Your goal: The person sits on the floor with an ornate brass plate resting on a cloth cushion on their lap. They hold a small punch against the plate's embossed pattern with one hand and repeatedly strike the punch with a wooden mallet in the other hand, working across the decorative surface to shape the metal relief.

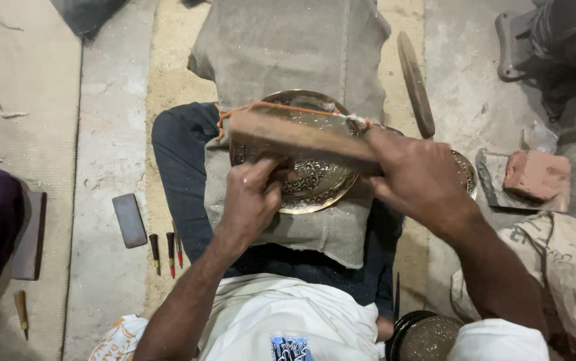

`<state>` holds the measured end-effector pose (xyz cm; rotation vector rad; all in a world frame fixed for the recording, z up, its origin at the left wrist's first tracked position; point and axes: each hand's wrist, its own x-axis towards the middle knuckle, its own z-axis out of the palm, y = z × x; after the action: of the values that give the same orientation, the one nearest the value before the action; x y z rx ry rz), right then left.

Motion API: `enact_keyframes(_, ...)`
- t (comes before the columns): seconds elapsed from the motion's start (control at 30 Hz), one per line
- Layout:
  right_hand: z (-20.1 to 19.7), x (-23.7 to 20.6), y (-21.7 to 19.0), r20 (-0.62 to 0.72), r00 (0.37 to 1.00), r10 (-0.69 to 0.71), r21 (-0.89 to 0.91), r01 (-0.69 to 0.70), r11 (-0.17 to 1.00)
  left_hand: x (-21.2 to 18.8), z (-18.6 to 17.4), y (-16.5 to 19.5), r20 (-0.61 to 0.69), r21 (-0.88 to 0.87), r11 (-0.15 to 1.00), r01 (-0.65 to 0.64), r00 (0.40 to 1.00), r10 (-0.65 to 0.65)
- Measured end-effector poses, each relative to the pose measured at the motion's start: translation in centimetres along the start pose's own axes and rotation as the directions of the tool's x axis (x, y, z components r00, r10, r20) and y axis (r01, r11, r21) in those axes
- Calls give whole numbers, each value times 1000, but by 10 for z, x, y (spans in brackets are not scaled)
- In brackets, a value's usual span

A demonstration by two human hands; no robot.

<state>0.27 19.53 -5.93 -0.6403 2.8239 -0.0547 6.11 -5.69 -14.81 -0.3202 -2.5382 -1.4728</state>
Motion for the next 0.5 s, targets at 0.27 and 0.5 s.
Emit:
enact_keyframes(0.27,1,-5,-1,28,995,92,305,-96,947,4,-9,4,5,137,990,-33,999,33)
enact_keyframes(0.5,4,-10,1,-305,945,-116,274,204,940,2,-16,14,25,-28,999,30,999,-30)
